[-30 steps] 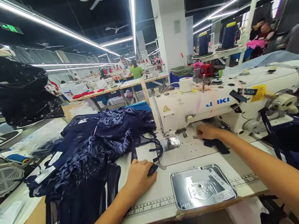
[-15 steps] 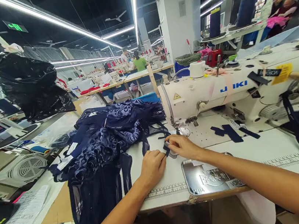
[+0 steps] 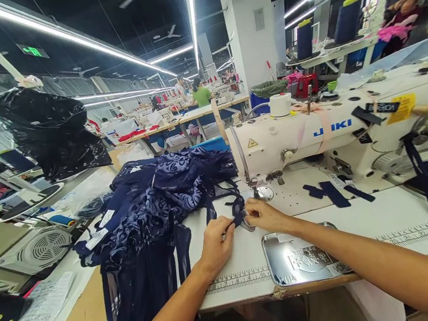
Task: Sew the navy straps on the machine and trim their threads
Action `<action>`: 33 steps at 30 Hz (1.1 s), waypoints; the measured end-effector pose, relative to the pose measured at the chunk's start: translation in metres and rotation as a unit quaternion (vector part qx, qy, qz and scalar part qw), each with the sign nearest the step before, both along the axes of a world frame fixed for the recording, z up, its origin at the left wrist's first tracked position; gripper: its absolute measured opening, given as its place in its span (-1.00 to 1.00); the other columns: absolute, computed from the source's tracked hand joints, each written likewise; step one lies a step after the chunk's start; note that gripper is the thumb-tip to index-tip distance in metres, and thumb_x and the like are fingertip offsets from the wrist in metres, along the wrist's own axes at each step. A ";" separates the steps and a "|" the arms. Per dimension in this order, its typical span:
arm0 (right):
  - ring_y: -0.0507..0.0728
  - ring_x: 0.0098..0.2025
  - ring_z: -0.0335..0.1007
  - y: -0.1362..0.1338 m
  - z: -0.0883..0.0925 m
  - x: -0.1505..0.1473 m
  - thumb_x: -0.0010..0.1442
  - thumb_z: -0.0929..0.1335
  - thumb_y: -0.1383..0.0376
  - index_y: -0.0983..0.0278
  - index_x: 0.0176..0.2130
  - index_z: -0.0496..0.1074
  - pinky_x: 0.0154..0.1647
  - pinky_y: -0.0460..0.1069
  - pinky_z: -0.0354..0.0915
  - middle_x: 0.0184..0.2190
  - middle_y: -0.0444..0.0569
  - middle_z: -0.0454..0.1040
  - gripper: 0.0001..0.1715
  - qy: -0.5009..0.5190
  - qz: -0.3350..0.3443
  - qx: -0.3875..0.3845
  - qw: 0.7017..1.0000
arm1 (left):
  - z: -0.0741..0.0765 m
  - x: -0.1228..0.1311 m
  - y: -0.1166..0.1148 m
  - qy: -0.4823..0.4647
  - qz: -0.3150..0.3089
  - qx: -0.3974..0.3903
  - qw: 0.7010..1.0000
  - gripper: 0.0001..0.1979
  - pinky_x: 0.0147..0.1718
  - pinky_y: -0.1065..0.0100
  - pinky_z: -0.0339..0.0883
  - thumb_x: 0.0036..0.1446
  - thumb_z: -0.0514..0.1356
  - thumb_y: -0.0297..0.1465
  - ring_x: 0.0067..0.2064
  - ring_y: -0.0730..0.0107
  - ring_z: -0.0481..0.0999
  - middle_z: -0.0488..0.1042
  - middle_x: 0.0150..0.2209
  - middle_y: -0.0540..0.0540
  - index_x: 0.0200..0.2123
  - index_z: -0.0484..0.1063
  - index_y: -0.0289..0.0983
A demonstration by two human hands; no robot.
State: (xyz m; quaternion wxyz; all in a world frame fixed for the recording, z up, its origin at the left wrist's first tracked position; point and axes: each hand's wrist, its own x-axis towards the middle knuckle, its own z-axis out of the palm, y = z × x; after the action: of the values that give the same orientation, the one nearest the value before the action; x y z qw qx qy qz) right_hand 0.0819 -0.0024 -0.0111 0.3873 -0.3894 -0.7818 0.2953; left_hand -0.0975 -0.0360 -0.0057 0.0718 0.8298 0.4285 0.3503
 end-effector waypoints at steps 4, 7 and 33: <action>0.06 -0.33 0.25 -0.007 0.008 0.000 0.07 0.19 0.25 0.27 -0.61 0.11 -0.39 -0.02 0.16 -0.20 0.05 0.33 -0.72 0.059 -0.020 0.022 0.998 | 0.003 -0.001 0.001 -0.112 0.009 -0.100 0.989 -0.79 -0.41 0.39 0.18 0.12 -0.03 -0.47 -0.42 0.42 0.34 0.41 -0.48 -0.02 -0.31 0.40 -0.26; 0.05 -0.37 0.30 -0.009 0.013 -0.004 0.11 0.20 0.19 0.28 -0.59 0.15 -0.39 -0.01 0.23 -0.15 0.07 0.36 -0.69 0.100 0.024 -0.029 0.994 | 0.005 0.000 0.002 -0.185 -0.010 -0.173 0.967 -0.79 -0.52 0.44 0.13 0.11 -0.02 -0.41 -0.51 0.48 0.27 0.34 -0.54 0.01 -0.31 0.40 -0.28; 0.14 -0.21 0.34 -0.012 0.013 -0.015 0.10 0.22 0.25 0.24 -0.61 0.08 -0.17 0.05 0.24 -0.32 0.04 0.41 -0.69 0.119 -0.049 0.064 0.990 | 0.014 0.000 0.001 -0.385 -0.120 -0.419 0.813 -0.71 -0.51 0.42 0.16 0.01 0.13 -0.19 -0.62 0.45 0.36 0.45 -0.61 -0.07 -0.39 0.28 -0.34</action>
State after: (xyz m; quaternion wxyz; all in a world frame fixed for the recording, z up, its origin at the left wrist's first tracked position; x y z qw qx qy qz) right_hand 0.0664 -0.0145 0.0014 0.5157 -0.3642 -0.7273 0.2692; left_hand -0.0975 -0.0351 0.0085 0.6133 0.5613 0.3683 0.4161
